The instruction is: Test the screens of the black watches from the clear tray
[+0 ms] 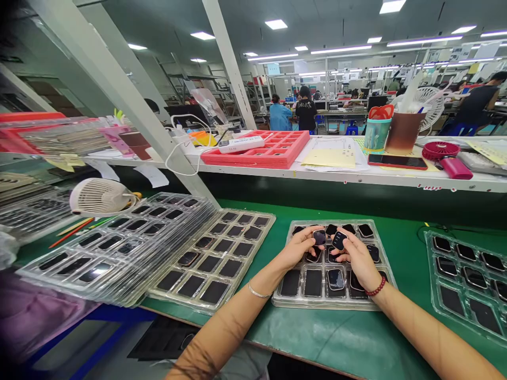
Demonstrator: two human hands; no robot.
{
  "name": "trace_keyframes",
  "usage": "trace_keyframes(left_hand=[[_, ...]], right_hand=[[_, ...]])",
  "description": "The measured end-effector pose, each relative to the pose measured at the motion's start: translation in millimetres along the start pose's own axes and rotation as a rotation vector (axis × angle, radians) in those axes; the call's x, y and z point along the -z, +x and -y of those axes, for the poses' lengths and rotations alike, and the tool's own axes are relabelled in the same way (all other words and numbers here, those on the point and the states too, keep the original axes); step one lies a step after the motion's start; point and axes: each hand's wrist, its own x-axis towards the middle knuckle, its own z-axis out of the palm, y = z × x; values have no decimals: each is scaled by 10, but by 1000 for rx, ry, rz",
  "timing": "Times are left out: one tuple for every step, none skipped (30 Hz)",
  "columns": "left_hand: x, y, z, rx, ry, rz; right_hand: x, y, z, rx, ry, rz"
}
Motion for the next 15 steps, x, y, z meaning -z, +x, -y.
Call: trace_keyframes(left_hand=[[2,6,0,-2,-1,-7],[2,8,-1,-5,2,-8],[-1,3,-2,-6,7,-7],[-7,-8,-6,-2,15,-1],[-16,-25,-11,5,25,7],[-27,-46,-19,13,36,14],[-40,-69,-28,20,49,19],[-54,-91,-39,24,62,20],[-67,-112,-49,27,76,18],[-77,-128,-58,29,89,14],[-85,-140,-66,30,98,8],[-90,-148,-71,30,104,1],[-91,-152,-74,27,107,-5],[-90,-154,-75,23,107,-9],[-88,-154,-74,19,109,-12]], right_hand=[[-5,-9,-3,-1,-4,2],[-9,-14,-5,-5,-10,11],[-9,-17,-7,-9,-20,23],[-7,-17,-7,-13,-34,39],[-2,-16,-7,-15,-54,57],[4,-16,-5,-12,-80,74],[10,-18,-1,-5,-109,90],[15,-22,4,6,-137,107],[19,-27,12,19,-161,121],[21,-35,22,32,-178,132],[21,-43,32,41,-188,141],[19,-51,44,46,-191,147],[15,-58,54,46,-188,152],[12,-65,62,42,-179,154],[8,-70,68,35,-167,152]])
